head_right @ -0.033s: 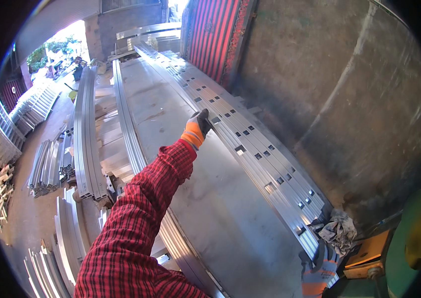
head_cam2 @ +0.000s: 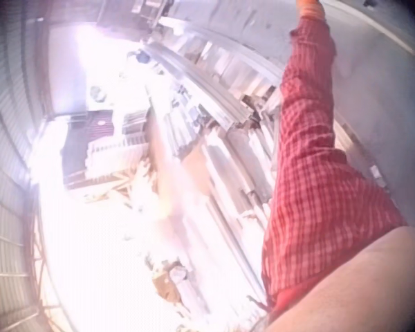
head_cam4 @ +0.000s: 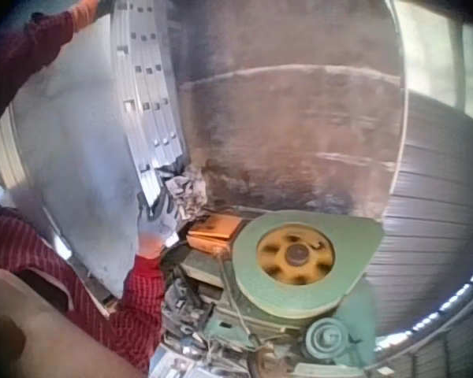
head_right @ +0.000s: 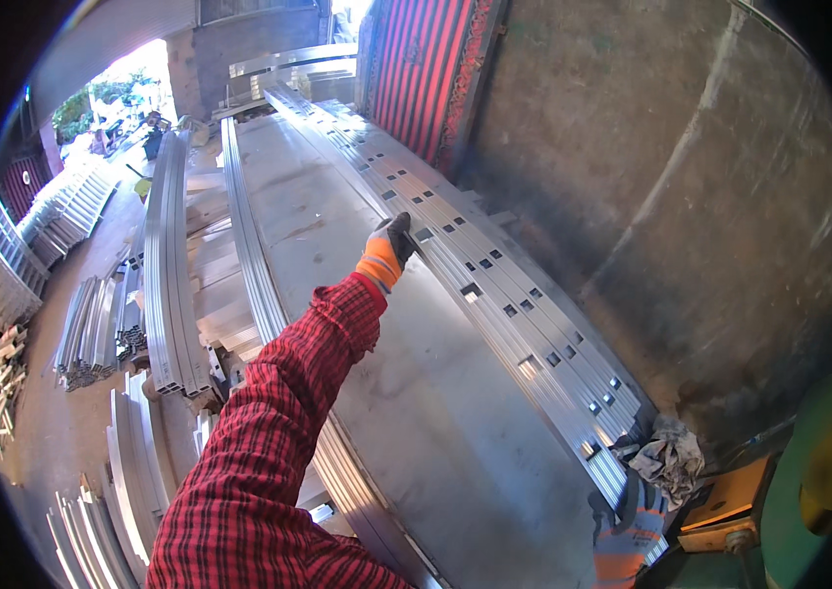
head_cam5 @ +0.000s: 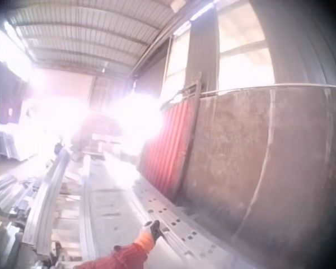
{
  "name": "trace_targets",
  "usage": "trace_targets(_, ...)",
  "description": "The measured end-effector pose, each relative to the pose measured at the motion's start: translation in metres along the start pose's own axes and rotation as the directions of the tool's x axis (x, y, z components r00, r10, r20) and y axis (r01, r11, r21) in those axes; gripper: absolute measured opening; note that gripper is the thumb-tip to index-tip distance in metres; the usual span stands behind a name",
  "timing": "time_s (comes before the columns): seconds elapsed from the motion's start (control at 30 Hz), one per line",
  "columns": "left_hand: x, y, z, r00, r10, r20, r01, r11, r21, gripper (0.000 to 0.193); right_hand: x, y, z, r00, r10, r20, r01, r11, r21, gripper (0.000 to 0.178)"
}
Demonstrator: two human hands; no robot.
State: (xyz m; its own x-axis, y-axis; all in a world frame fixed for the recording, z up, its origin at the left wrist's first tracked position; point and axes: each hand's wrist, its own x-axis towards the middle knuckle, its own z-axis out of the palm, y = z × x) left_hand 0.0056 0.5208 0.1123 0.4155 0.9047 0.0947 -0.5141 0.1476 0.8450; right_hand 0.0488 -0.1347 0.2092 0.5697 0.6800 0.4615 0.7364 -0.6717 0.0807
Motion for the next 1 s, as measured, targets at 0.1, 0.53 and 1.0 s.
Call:
trace_targets(0.1, 0.033, -0.008, -0.010, 0.999, -0.041, -0.016, 0.042, 0.998, 0.051, 0.039, 0.047, -0.044, -0.001, 1.000, -0.014, -0.003, 0.014, 0.998, 0.059, 0.061)
trace_targets(0.53, 0.112, -0.015, -0.002, 0.988, -0.146, 0.053, 0.155, 0.955, -0.252, 0.034, 0.118, -0.061, 0.053, 0.996, 0.089, 0.021, -0.090, 0.994, 0.061, 0.058)
trace_targets(1.0, 0.017, -0.013, 0.006, 0.751, -0.261, 0.607, 0.229, 0.964, 0.132, 0.047, 0.249, 0.056, 0.153, 0.954, 0.153, 0.258, -0.183, 0.978, 0.096, 0.052)
